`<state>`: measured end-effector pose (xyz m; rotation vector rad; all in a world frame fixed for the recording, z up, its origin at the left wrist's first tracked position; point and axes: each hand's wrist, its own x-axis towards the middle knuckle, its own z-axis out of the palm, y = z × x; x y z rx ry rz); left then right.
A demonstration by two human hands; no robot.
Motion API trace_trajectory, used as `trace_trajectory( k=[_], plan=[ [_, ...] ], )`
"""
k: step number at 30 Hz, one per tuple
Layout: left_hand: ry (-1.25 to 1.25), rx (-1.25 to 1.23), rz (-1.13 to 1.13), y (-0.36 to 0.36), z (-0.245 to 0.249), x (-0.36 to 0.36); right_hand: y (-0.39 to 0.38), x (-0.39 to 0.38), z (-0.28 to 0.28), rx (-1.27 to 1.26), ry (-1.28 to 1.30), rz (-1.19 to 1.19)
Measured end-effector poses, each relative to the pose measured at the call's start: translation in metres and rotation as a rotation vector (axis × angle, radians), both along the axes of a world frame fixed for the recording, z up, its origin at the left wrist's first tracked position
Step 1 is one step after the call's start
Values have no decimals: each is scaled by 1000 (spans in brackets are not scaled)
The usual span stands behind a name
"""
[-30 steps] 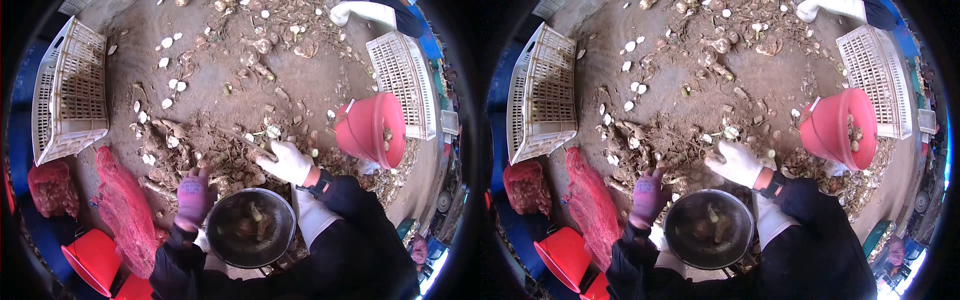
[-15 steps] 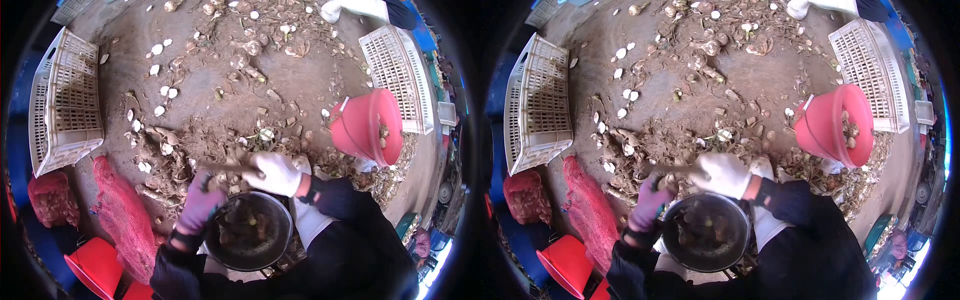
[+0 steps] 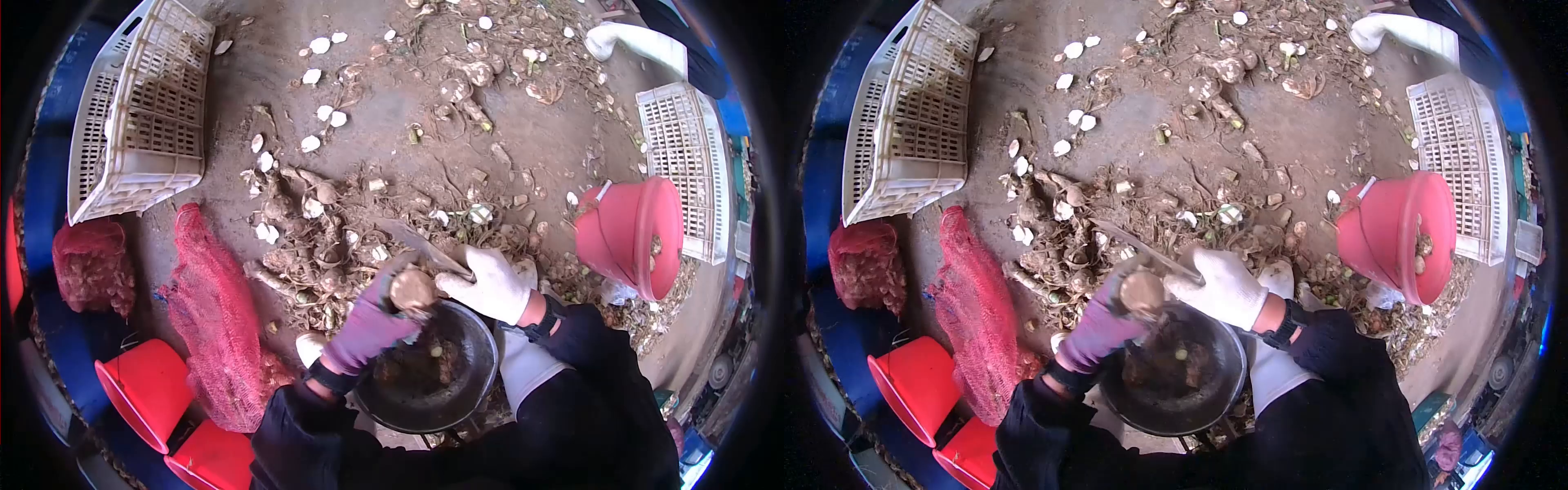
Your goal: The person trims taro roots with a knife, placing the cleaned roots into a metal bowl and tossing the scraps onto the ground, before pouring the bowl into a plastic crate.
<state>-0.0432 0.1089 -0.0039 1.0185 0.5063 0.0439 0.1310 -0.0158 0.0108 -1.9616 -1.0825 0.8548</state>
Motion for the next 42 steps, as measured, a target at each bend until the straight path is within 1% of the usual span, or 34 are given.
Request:
trace_trajectory(
  k=[1, 3, 4, 5, 7, 9, 11, 12, 13, 14, 15, 16, 17, 19, 23, 25, 26, 28, 29, 31, 32, 34, 35, 36, 37, 38, 39, 40, 41, 42],
  plan=[
    [-4, -10, -7, 4, -1, -3, 0, 2, 5, -10, -4, -7],
    [100, -134, 12, 11, -3, -9, 0, 4, 15, -98, 60, 123],
    [71, -258, -7, 15, -2, -13, 2, 2, 19, -83, 119, 140],
    [67, -265, -11, 18, 0, -15, 5, 0, 25, -144, 156, 152],
    [132, -253, -68, 23, 4, -21, 4, -3, 16, -128, 45, 219],
    [139, -242, -73, 17, -12, -30, 4, -3, 16, -121, 37, 221],
    [84, -135, 176, 9, -12, -30, 5, -3, 19, -112, 29, 222],
    [200, -187, 58, 15, -5, -35, 6, -2, 22, -83, 8, 248],
    [201, -188, 55, 19, 1, -32, 6, -1, 24, -55, -12, 271],
    [180, -127, -59, 22, 5, -29, 5, -2, 22, -57, -12, 267],
    [158, -67, -173, 24, 6, -28, 4, -2, 19, 33, -110, 316],
    [161, 210, -170, 15, -15, -38, 2, -2, 17, 125, -209, 366],
    [160, 208, -173, 14, -12, -39, 3, -2, 18, 123, -210, 364],
    [124, 127, -39, 12, -4, -38, 3, -3, 21, 147, -284, 395],
    [117, 170, -4, 8, -4, -37, 1, -2, 24, 126, -294, 428],
    [208, 66, 1, 8, 3, -36, -2, -5, 20, 85, -287, 409],
    [208, 66, 1, 7, 4, -37, -3, -6, 18, 85, -288, 410],
    [344, 342, -221, 3, 7, -44, -4, -7, 13, 92, -326, 406],
    [345, 344, -222, 1, 3, -47, -5, -7, 9, 93, -326, 404],
    [144, 630, -192, -5, -7, -50, -7, -7, 0, 183, -342, 367],
    [150, 633, -192, -4, -7, -50, -8, -7, -3, 189, -338, 368],
    [90, 477, -264, 1, 8, -31, -11, -4, -9, 151, -327, 407],
    [-61, 248, -387, -2, 23, -21, -12, 9, -26, 161, -329, 413],
    [-210, 9, -515, -9, 47, -8, -15, 27, -51, -87, -300, 281],
    [-298, 156, -641, -25, 73, -4, -22, 34, -63, -338, -257, 143],
    [-253, 225, -825, -31, 88, 0, -24, 41, -56, -257, -276, 52],
    [-242, 225, -806, -30, 79, -6, -27, 44, -41, -192, -283, -38],
    [-259, 350, -751, -29, 64, -14, -23, 40, -26, -178, -185, -125],
    [-296, 514, -682, -17, 55, -4, -17, 45, -27, -165, -204, -125],
    [-57, 542, -675, -6, 58, 2, -11, 48, -30, -108, -256, -93]
  ],
)
